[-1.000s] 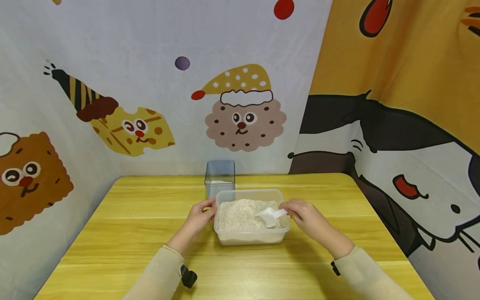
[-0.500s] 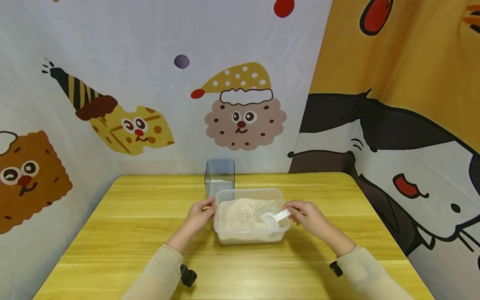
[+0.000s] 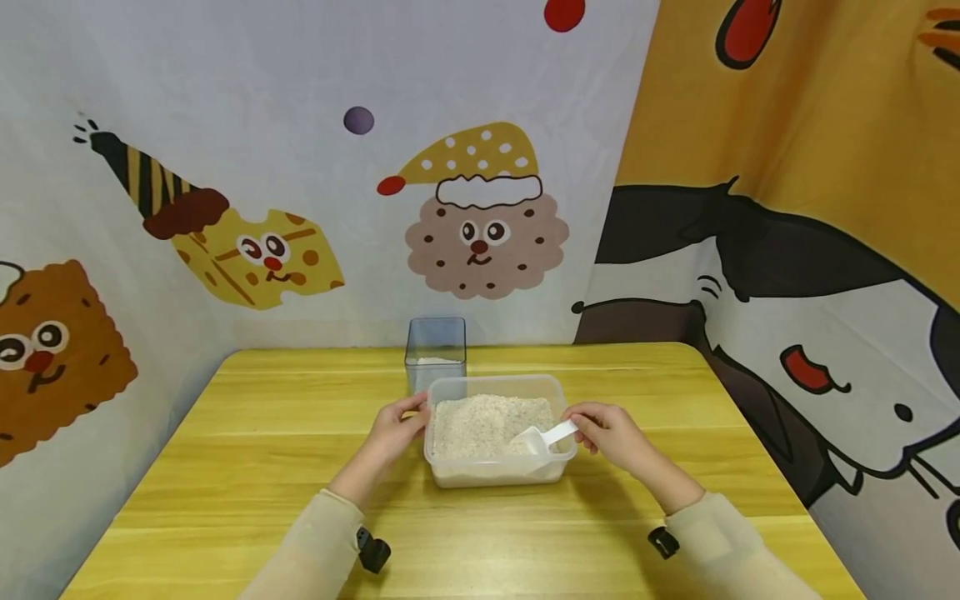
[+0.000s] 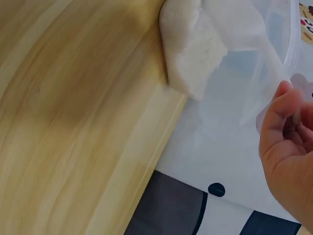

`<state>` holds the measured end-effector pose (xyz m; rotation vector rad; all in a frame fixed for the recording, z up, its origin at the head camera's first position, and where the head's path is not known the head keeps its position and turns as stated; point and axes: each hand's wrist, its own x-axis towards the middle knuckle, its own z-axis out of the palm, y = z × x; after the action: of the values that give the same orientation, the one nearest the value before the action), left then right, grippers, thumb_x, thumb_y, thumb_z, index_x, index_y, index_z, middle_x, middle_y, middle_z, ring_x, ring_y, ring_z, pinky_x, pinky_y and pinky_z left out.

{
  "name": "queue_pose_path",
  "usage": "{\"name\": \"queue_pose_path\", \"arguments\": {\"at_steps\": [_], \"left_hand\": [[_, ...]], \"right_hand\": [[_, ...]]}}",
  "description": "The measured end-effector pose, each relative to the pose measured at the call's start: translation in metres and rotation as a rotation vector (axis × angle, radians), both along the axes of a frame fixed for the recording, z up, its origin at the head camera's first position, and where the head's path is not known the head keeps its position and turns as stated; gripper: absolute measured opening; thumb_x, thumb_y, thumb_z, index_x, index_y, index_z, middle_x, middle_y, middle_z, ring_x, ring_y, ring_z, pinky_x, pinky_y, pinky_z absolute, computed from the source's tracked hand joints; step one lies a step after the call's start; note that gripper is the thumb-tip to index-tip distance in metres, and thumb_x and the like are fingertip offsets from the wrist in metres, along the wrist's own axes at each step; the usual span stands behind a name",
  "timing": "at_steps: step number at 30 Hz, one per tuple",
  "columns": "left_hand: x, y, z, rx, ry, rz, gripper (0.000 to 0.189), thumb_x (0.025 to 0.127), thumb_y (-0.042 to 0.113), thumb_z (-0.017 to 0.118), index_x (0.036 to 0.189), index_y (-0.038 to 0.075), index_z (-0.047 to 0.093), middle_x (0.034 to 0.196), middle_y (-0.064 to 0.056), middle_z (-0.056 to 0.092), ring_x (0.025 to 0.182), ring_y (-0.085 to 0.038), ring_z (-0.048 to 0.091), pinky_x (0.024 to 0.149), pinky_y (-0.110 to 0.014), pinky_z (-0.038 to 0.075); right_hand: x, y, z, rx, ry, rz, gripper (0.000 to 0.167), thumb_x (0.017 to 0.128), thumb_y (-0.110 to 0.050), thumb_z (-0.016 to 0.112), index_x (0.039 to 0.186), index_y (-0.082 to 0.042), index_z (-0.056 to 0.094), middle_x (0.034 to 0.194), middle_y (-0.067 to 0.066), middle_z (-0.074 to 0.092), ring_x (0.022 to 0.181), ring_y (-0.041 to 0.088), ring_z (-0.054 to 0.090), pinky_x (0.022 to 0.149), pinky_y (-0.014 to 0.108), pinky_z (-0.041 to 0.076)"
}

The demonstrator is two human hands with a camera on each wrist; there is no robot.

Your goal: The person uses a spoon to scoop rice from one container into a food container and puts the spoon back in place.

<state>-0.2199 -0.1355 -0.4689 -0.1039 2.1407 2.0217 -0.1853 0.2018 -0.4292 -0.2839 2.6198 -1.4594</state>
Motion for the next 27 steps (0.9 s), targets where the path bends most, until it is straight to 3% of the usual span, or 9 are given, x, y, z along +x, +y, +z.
{"name": "queue_pose_path", "arguments": {"at_steps": [6,10,21,27], "left_hand": [[0.000,0.000,0.001,0.005,0.005,-0.006,0.043,0.094,0.008,0.055,0.135,-0.003,0.048,0.112,-0.010,0.051,0.092,-0.009,0.055,0.080,-0.025,0.051],[0.001,0.000,0.003,0.003,0.004,-0.003,0.043,0.094,0.008,0.055,0.135,-0.003,0.048,0.112,-0.010,0.051,0.094,-0.012,0.056,0.081,-0.026,0.050],[0.000,0.001,0.001,0.001,0.009,0.001,0.042,0.094,0.006,0.055,0.135,-0.004,0.049,0.110,-0.009,0.051,0.091,-0.011,0.056,0.080,-0.025,0.051],[0.000,0.001,0.001,0.001,0.009,0.005,0.042,0.094,0.006,0.055,0.134,-0.004,0.049,0.109,-0.010,0.051,0.093,-0.013,0.056,0.081,-0.026,0.051]], "right_hand": [[0.002,-0.006,0.001,-0.020,-0.068,-0.066,0.021,0.098,-0.007,0.049,0.102,0.004,0.066,0.067,0.007,0.055,0.052,0.011,0.043,0.045,0.022,0.038],[0.002,-0.006,0.001,-0.051,-0.091,-0.082,0.022,0.098,-0.006,0.049,0.104,0.007,0.065,0.067,0.007,0.056,0.053,0.013,0.045,0.046,0.024,0.040],[0.001,0.000,-0.005,-0.287,-0.268,-0.163,0.029,0.101,-0.009,0.042,0.115,0.011,0.057,0.072,0.001,0.057,0.062,0.010,0.050,0.055,0.022,0.046],[0.000,0.003,-0.009,-0.354,-0.311,-0.178,0.028,0.101,-0.009,0.041,0.115,0.010,0.057,0.073,0.000,0.058,0.062,0.009,0.050,0.056,0.021,0.045]]}}
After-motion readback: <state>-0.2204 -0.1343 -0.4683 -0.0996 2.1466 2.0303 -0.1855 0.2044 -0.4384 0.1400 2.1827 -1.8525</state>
